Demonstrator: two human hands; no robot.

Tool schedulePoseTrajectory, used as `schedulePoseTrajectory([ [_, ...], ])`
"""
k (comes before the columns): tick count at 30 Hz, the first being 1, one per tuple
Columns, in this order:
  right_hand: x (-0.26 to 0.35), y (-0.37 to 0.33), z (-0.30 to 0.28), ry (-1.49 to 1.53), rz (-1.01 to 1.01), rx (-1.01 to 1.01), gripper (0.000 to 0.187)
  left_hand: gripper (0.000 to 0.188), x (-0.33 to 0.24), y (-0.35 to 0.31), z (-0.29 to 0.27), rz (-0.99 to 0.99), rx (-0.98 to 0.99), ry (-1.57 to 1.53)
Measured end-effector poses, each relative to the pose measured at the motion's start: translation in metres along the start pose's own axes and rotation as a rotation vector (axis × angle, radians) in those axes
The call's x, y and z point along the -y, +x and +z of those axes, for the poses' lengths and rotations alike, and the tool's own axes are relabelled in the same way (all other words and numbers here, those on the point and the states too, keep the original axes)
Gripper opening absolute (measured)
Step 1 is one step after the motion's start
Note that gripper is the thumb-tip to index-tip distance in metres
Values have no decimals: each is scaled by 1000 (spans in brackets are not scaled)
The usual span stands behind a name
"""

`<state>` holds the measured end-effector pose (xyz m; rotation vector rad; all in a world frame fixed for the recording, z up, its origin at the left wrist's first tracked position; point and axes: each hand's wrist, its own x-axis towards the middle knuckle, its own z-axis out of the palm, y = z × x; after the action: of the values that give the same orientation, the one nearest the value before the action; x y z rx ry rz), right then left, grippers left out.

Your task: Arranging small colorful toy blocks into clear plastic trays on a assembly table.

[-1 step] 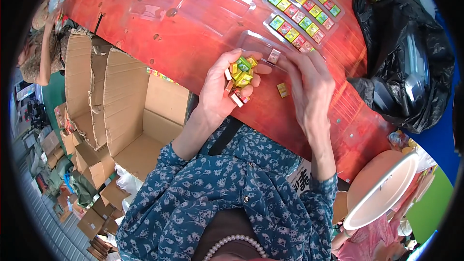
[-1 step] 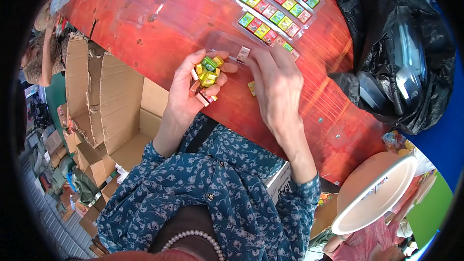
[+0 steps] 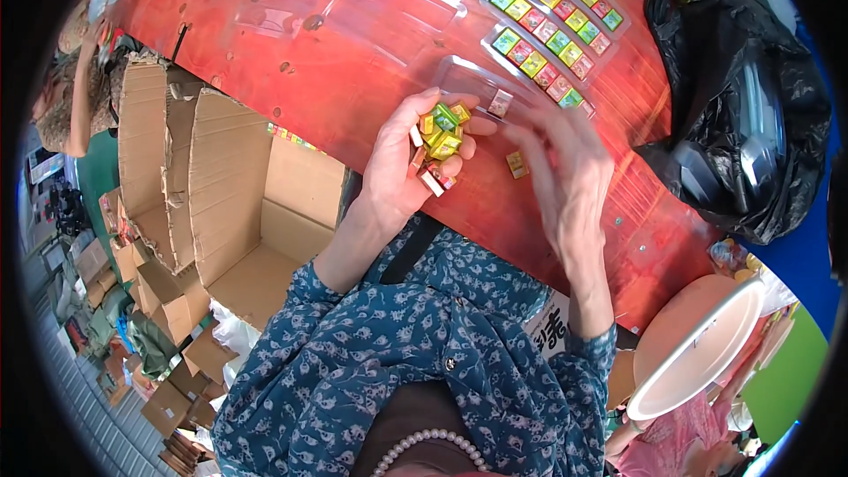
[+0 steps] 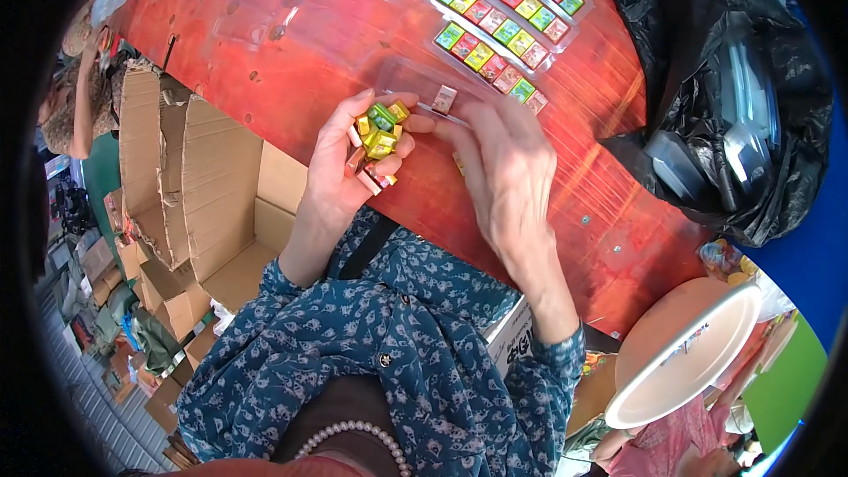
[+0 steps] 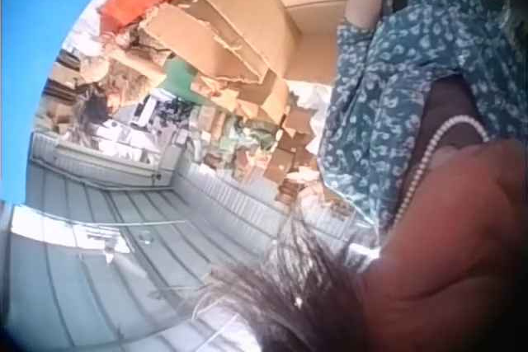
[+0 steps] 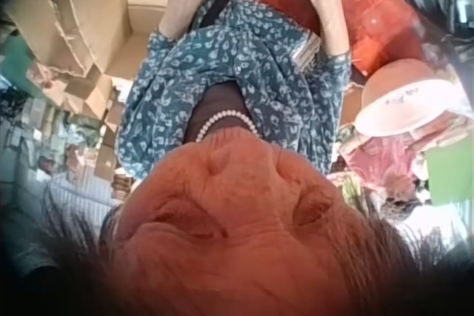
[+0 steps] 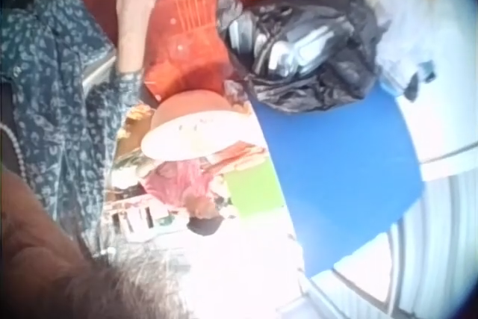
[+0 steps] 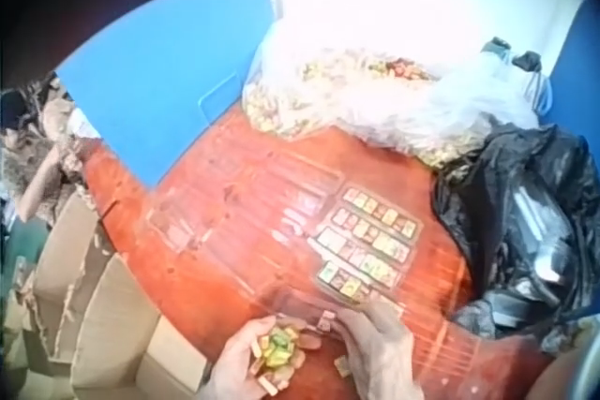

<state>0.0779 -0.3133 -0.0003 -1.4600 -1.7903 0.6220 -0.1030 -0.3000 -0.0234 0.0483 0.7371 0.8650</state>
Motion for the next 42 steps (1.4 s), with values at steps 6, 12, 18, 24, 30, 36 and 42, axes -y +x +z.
schedulePoseTrajectory([
  [6,4,-36,14,-331,4,94,20,46,-2,1,-1,-13,-18,-9],
  [12,1,-17,3,-97,31,41,22,47,1,-2,-8,-11,-37,19],
  [18,-9,7,8,-415,-255,238,15,51,-8,-7,-15,-60,1,-37],
  [24,18,4,16,-166,-231,134,31,51,-24,-14,-30,-123,69,-171],
  [30,38,-12,49,31,-407,151,34,46,-24,-18,-26,-78,10,-351],
  [36,39,-14,55,99,-278,62,28,44,-13,-14,-19,78,-64,-361],
  [42,49,-16,55,234,-142,72,27,44,-5,-20,-10,36,52,-359],
])
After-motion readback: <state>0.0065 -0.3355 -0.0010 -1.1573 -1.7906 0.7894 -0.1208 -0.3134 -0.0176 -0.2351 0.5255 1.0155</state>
